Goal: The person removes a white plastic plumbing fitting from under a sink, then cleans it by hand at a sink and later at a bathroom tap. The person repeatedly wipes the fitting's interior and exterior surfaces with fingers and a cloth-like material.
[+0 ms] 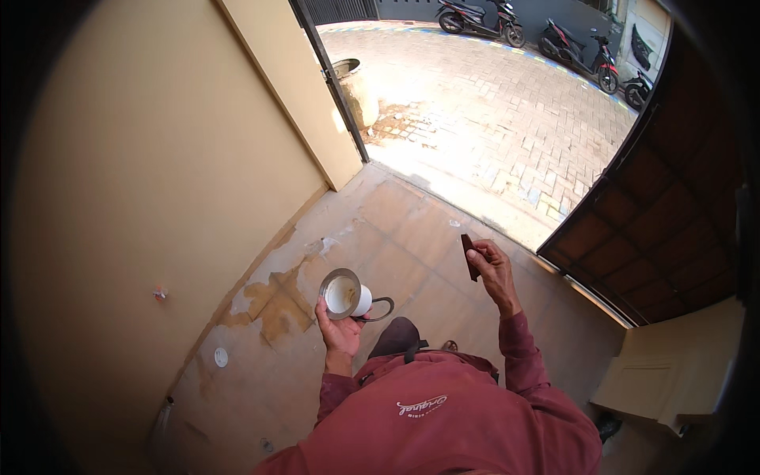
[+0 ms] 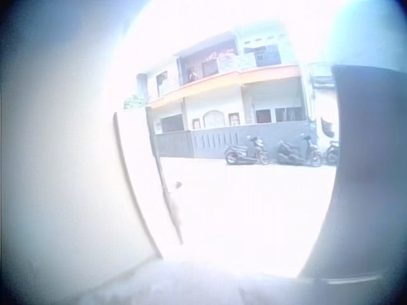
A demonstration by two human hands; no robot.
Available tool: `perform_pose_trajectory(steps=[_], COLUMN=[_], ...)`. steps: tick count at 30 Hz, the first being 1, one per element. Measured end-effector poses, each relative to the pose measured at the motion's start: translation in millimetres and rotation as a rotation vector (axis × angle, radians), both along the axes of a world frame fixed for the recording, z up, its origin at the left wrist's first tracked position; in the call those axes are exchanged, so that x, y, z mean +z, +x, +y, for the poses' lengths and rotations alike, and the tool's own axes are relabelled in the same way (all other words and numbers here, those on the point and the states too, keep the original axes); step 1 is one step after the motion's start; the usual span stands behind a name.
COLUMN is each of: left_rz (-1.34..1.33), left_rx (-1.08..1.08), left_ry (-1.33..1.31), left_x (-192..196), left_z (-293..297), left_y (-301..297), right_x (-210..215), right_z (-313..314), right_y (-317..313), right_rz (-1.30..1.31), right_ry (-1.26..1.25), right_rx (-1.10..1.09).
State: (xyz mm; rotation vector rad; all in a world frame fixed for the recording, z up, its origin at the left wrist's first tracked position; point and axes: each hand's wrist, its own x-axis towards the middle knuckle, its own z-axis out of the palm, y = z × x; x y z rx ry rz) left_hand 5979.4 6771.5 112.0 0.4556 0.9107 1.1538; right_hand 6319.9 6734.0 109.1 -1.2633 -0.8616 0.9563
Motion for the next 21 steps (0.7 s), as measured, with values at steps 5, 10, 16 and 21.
perform_pose_trajectory(steps=[5,10,16,21], left_rz=[-0.037,-0.319,-0.218,-0.085], left_rx=[0.001,-0.055,-0.116,-0.260], left_ry=[0.017,0.092,0.055,0.180], left_x=[-31,-37,-21,-25], left_z=[102,232,401,508], left_y=[29,83,136,164], right_x=[14,2,-7,-33], right_z=[97,216,340,418], right_y=[31,60,91,108], right_rz=[0.161,0.183,0.088,0.485], right_ry=[-0.067,-0.137,-0.175,-0.042], right_rx=[0.135,0.238,0.151,-0.125])
